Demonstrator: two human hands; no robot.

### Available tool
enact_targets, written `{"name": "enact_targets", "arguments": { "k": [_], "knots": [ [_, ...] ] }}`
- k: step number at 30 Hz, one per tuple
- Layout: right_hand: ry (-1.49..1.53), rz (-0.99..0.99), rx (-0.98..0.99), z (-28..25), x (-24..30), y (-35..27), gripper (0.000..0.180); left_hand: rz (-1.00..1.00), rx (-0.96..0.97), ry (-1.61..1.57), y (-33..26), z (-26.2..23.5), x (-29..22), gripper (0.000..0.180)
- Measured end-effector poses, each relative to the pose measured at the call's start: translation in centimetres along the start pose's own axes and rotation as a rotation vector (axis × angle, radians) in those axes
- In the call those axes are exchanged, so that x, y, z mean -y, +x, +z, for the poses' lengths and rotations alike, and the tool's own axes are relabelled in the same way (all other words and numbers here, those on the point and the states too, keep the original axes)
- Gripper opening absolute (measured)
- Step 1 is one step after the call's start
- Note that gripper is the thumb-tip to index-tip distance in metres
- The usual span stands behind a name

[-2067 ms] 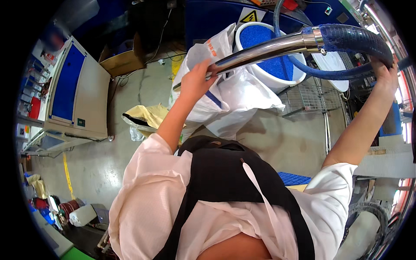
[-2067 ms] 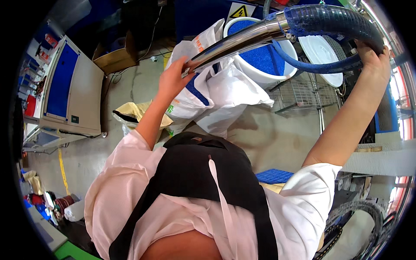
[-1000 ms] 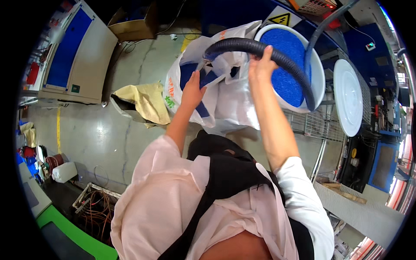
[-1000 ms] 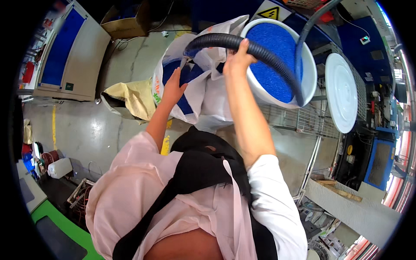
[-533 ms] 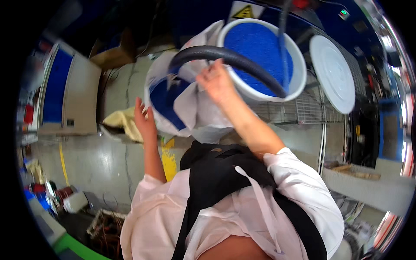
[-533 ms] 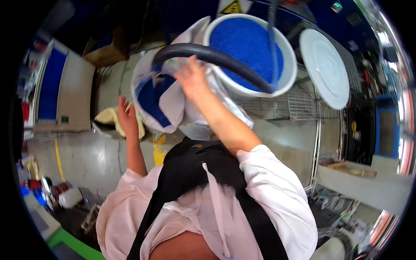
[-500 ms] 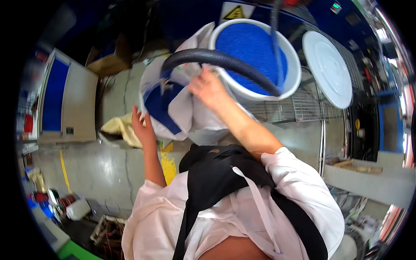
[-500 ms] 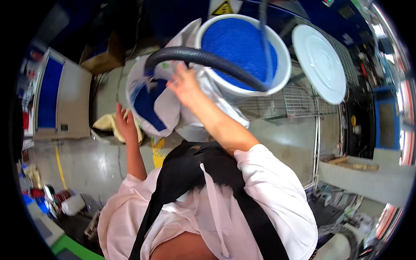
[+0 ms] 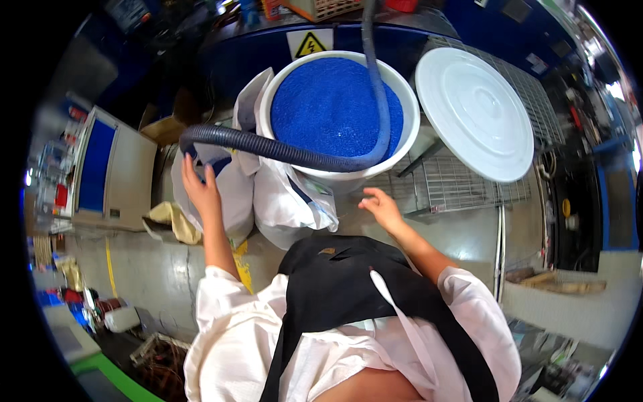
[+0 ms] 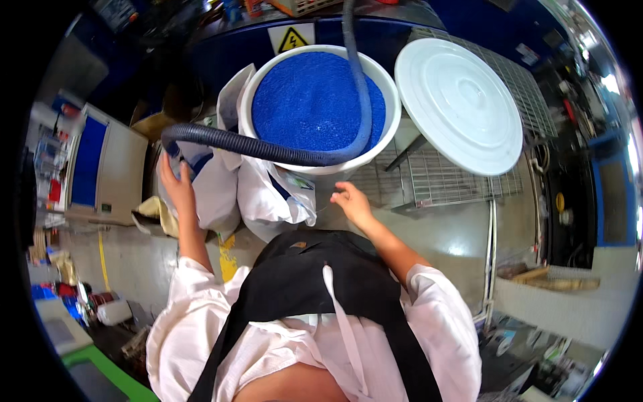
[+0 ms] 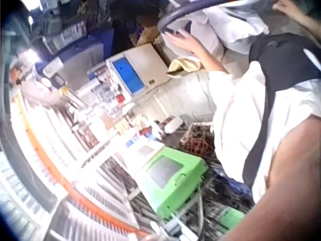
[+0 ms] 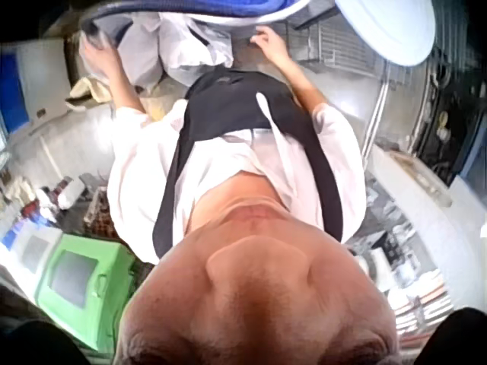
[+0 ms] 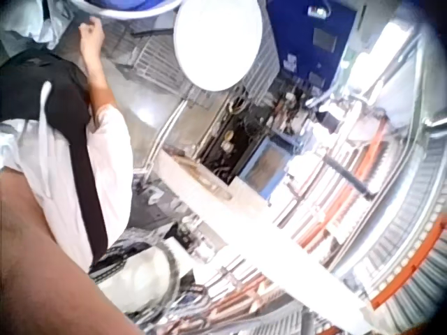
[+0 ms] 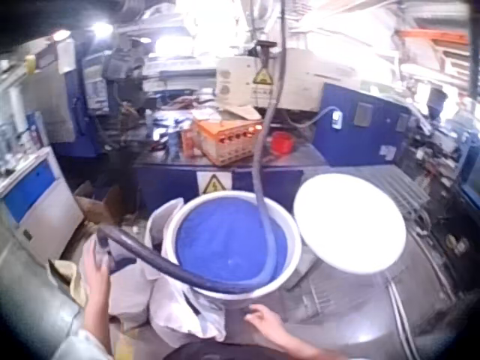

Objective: The person operates a machine to wrap a plastic spool in film, then moves to a table to weigh the spool and record the weight on a log sheet. The person then places the spool into a cardboard box.

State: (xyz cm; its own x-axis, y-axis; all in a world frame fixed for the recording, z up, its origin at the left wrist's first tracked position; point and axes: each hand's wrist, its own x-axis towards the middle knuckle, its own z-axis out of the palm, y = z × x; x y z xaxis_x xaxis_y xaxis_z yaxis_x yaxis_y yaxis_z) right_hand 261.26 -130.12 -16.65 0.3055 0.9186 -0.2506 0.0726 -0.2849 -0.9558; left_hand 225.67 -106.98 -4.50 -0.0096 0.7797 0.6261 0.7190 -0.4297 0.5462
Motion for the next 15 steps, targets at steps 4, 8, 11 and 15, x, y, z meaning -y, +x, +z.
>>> {"name": "enact_targets", "arguments": {
  "k": [4, 8, 11, 15],
  "knots": [
    [-0.096, -0.147, -0.034, -1.3, 5.9, 1.5, 0.040, -0.160, -0.016, -0.093, 4.6, -0.8, 4.0, 0.044],
    [-0.309, -0.346, 0.110, 0.3, 8.9, 4.6, 0.051, -0.373, 0.051, -0.061, 9.0, 0.2, 6.7, 0.045],
    [-0.496, -0.638, 0.242, 3.6, 12.4, 8.0, 0.061, -0.437, 0.124, 0.030, 12.0, 0.8, 9.9, 0.050],
    [-0.578, -0.934, 0.303, 11.0, 19.5, 13.0, 0.082, -0.452, 0.287, 0.117, 16.9, 3.5, 11.9, 0.056]
  ]
}}
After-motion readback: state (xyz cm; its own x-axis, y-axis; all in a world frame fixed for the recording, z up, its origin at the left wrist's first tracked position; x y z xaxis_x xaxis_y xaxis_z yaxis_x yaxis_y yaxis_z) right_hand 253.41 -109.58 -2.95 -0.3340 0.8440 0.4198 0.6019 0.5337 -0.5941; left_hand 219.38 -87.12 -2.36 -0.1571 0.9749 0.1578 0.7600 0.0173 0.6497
